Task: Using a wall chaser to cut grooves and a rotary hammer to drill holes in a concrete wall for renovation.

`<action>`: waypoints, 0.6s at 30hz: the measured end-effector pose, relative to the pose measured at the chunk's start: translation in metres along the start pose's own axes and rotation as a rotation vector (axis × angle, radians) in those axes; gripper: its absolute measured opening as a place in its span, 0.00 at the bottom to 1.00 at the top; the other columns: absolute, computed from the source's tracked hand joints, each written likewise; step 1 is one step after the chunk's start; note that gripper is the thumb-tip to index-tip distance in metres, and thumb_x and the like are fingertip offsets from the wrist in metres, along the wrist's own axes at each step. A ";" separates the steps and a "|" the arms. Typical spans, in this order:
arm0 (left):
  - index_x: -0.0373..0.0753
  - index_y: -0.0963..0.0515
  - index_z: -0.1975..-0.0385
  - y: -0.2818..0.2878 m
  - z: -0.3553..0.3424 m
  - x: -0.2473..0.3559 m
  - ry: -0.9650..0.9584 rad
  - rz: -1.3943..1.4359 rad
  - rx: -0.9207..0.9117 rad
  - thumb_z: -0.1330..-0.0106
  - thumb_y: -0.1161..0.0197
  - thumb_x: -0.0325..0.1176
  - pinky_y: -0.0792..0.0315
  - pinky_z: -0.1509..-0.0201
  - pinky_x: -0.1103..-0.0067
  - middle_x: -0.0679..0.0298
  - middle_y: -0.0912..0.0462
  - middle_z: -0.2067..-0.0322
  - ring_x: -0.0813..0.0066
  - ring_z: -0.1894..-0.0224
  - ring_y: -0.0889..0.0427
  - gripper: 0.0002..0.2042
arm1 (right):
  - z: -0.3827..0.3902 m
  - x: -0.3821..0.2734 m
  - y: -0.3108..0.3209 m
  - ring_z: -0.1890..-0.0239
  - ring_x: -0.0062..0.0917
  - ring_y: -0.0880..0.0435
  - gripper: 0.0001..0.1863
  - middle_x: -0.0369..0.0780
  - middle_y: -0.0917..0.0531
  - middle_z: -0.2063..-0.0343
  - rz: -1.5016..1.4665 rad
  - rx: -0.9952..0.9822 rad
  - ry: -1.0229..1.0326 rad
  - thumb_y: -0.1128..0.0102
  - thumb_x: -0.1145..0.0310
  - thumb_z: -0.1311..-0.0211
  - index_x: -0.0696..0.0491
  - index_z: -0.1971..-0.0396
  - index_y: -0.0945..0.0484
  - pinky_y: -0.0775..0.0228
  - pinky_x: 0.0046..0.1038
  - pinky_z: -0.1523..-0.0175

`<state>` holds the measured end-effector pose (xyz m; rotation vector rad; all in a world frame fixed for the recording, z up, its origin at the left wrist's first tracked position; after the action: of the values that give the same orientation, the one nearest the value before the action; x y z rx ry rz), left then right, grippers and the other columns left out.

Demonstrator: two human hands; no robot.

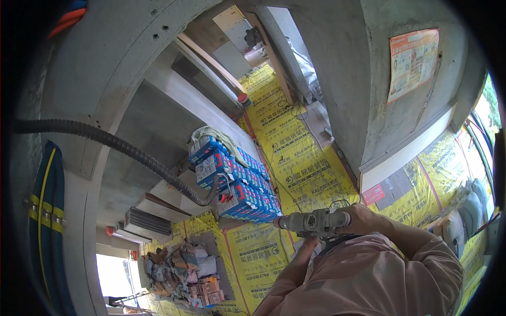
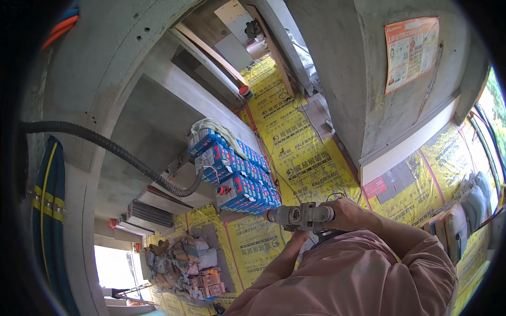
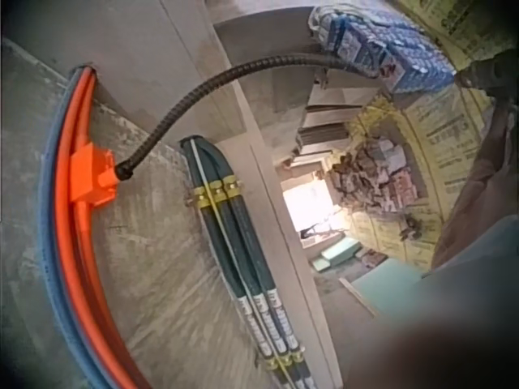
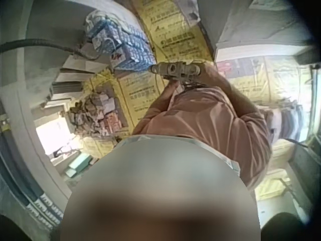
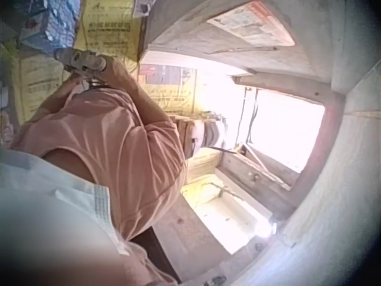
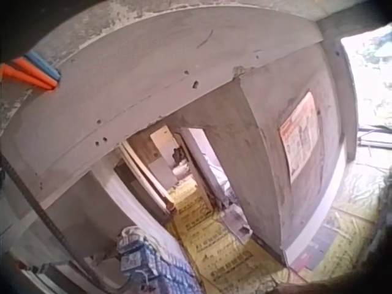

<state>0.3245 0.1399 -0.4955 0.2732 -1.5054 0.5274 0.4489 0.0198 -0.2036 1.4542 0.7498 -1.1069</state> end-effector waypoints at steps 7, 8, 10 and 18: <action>0.47 0.38 0.32 0.030 0.010 -0.013 -0.179 -0.952 0.014 0.26 0.47 0.43 0.39 0.29 0.70 0.65 0.35 0.34 0.69 0.33 0.35 0.25 | -0.005 -0.006 -0.005 0.67 0.41 0.14 0.18 0.47 0.14 0.70 0.021 -0.020 0.019 0.28 0.62 0.48 0.56 0.61 0.19 0.24 0.37 0.60; 0.47 0.38 0.32 0.024 0.008 -0.015 -0.179 -0.947 0.002 0.26 0.47 0.43 0.39 0.29 0.70 0.65 0.35 0.34 0.69 0.33 0.35 0.25 | -0.004 -0.001 -0.003 0.67 0.41 0.14 0.18 0.47 0.14 0.70 0.021 -0.013 0.009 0.28 0.62 0.48 0.56 0.61 0.19 0.24 0.37 0.60; 0.45 0.38 0.33 0.021 0.003 -0.025 0.053 0.212 0.018 0.26 0.46 0.41 0.38 0.29 0.70 0.64 0.34 0.36 0.69 0.34 0.35 0.24 | -0.003 0.003 -0.002 0.67 0.40 0.14 0.18 0.47 0.14 0.70 0.047 -0.022 0.013 0.29 0.61 0.48 0.56 0.61 0.19 0.24 0.37 0.60; 0.43 0.35 0.37 -0.013 -0.005 0.056 -0.177 -0.416 0.033 0.29 0.42 0.44 0.34 0.34 0.69 0.65 0.27 0.44 0.69 0.40 0.28 0.24 | -0.006 0.006 -0.001 0.67 0.38 0.14 0.19 0.46 0.14 0.70 0.006 -0.073 -0.023 0.28 0.59 0.47 0.57 0.61 0.19 0.24 0.36 0.60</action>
<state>0.3340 0.1396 -0.4384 0.6557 -1.5554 0.1984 0.4519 0.0255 -0.2097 1.3796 0.7618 -1.0788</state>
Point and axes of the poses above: each hand's wrist, its own z-axis away from the middle knuckle, its own y-axis out of the back of the hand, x = y × z, the point moved 9 cm from there along -z, towards the middle knuckle
